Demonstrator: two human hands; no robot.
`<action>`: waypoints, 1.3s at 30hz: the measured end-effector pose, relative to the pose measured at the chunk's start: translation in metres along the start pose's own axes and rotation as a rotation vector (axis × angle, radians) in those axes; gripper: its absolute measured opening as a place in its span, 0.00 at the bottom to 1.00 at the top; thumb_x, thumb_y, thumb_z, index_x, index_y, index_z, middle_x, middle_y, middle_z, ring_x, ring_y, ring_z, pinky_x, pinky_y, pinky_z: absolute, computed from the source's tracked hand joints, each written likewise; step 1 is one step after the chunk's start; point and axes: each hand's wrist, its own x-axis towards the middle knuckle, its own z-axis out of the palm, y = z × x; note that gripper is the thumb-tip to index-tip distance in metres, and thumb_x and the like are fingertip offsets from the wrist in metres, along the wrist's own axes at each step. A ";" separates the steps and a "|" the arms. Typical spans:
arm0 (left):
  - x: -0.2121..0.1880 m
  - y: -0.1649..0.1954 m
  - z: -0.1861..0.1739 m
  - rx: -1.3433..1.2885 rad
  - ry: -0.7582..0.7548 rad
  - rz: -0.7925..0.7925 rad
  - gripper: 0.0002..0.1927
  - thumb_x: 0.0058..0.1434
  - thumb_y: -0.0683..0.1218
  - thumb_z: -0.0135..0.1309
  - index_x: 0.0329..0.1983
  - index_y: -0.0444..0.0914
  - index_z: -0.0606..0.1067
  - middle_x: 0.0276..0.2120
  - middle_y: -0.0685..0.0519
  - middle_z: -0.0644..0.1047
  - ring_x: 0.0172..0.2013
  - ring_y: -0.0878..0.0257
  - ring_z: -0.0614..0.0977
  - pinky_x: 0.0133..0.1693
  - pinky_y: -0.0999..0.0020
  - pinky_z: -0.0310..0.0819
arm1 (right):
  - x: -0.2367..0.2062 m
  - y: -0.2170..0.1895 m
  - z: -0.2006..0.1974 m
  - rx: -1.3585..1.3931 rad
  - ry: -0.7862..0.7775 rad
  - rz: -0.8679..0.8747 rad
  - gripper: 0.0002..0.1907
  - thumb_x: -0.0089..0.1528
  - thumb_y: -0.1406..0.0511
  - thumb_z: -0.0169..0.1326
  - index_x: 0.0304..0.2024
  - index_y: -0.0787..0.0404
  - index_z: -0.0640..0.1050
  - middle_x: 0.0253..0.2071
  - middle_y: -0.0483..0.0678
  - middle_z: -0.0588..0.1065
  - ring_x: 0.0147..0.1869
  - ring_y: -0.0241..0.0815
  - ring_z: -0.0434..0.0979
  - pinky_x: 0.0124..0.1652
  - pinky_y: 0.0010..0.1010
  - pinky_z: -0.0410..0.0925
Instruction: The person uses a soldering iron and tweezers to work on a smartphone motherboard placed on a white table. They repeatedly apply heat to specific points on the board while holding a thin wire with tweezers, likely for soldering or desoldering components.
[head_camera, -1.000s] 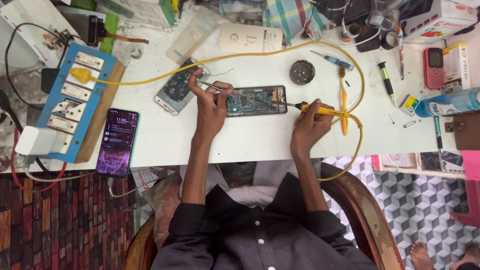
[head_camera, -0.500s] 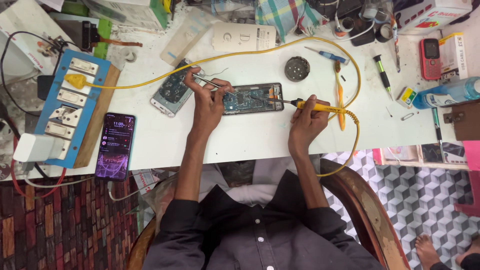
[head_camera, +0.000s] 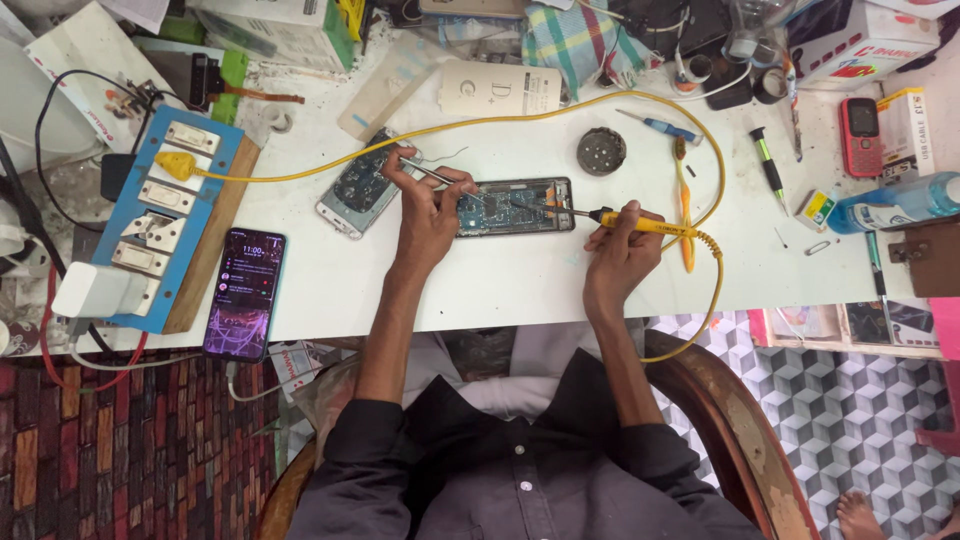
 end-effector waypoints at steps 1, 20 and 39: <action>-0.001 0.000 0.001 -0.010 0.002 -0.002 0.26 0.74 0.34 0.46 0.61 0.40 0.43 0.40 0.44 0.81 0.41 0.62 0.84 0.44 0.71 0.80 | 0.000 0.002 0.000 0.021 0.002 -0.012 0.14 0.74 0.59 0.47 0.42 0.63 0.67 0.26 0.46 0.70 0.23 0.32 0.70 0.24 0.22 0.63; -0.002 0.001 0.000 0.025 0.000 0.009 0.27 0.73 0.34 0.46 0.61 0.39 0.43 0.39 0.43 0.81 0.41 0.61 0.85 0.47 0.70 0.81 | -0.001 0.004 -0.003 0.067 -0.038 -0.051 0.13 0.75 0.59 0.47 0.42 0.63 0.67 0.27 0.45 0.69 0.24 0.32 0.69 0.25 0.23 0.64; 0.000 -0.005 -0.003 0.051 0.010 0.065 0.27 0.74 0.35 0.48 0.62 0.39 0.44 0.38 0.44 0.82 0.40 0.60 0.85 0.49 0.68 0.80 | -0.017 -0.007 0.005 -0.284 -0.041 -0.491 0.11 0.76 0.68 0.54 0.40 0.67 0.72 0.30 0.48 0.73 0.31 0.33 0.70 0.34 0.23 0.64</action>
